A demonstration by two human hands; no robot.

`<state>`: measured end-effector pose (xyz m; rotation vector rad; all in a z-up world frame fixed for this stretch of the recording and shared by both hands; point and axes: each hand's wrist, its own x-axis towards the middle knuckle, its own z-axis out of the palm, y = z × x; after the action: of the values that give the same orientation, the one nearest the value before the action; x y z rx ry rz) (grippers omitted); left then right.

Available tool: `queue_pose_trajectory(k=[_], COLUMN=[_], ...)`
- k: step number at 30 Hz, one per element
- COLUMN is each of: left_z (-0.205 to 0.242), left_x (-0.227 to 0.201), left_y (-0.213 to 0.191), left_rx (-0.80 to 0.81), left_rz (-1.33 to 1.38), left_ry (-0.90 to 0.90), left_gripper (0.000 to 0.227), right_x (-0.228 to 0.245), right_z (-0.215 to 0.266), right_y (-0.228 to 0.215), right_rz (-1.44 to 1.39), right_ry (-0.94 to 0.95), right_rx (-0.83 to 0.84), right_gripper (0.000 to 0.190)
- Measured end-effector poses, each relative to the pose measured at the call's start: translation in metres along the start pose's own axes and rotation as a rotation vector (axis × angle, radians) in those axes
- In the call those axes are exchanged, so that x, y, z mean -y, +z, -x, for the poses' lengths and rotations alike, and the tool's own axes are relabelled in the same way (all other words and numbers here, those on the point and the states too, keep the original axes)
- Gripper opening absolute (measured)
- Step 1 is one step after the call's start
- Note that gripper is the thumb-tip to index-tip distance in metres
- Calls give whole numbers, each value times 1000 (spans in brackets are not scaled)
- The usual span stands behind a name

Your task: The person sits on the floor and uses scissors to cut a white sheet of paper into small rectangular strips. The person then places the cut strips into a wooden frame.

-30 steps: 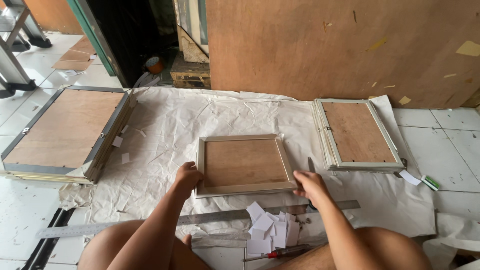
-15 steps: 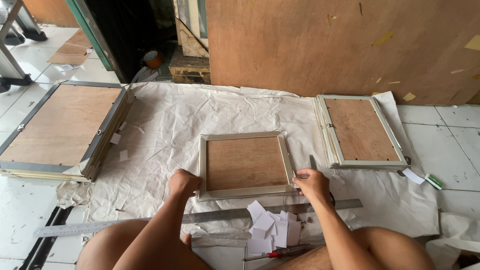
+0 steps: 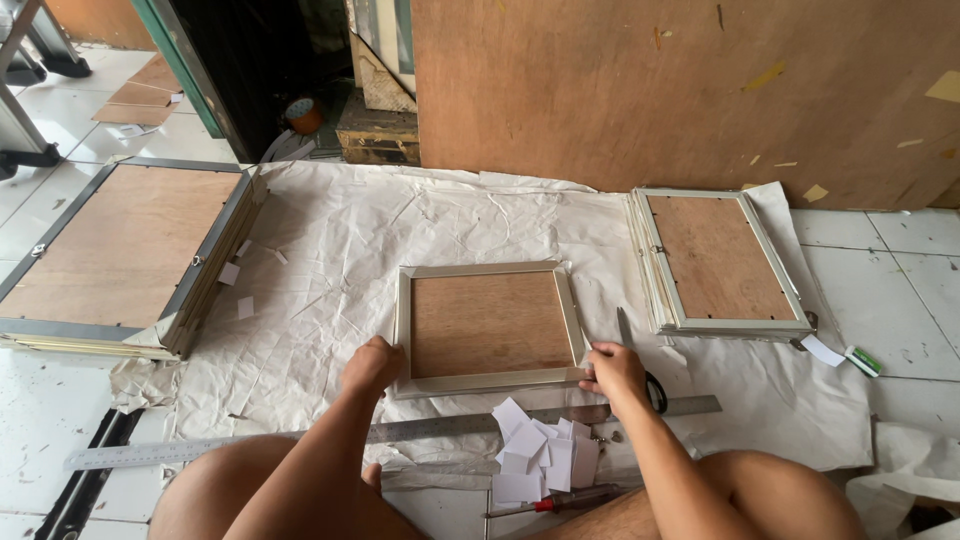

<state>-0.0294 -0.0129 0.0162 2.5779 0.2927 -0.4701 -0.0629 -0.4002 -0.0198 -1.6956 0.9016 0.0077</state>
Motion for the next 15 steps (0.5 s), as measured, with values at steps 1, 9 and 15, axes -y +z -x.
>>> queue_pose_trajectory(k=[1, 9, 15], left_z=[0, -76, -69], left_x=[3, 43, 37], left_y=[3, 44, 29], left_rx=[1, -145, -148], left_rz=[0, 130, 362], left_ry=[0, -117, -210], left_gripper=[51, 44, 29], right_x=[-6, -4, -6], right_z=[-7, -24, -21], right_y=[2, 1, 5], right_rz=[1, 470, 550], right_ry=[1, -138, -275], right_rx=[0, -19, -95], right_gripper=[51, 44, 35])
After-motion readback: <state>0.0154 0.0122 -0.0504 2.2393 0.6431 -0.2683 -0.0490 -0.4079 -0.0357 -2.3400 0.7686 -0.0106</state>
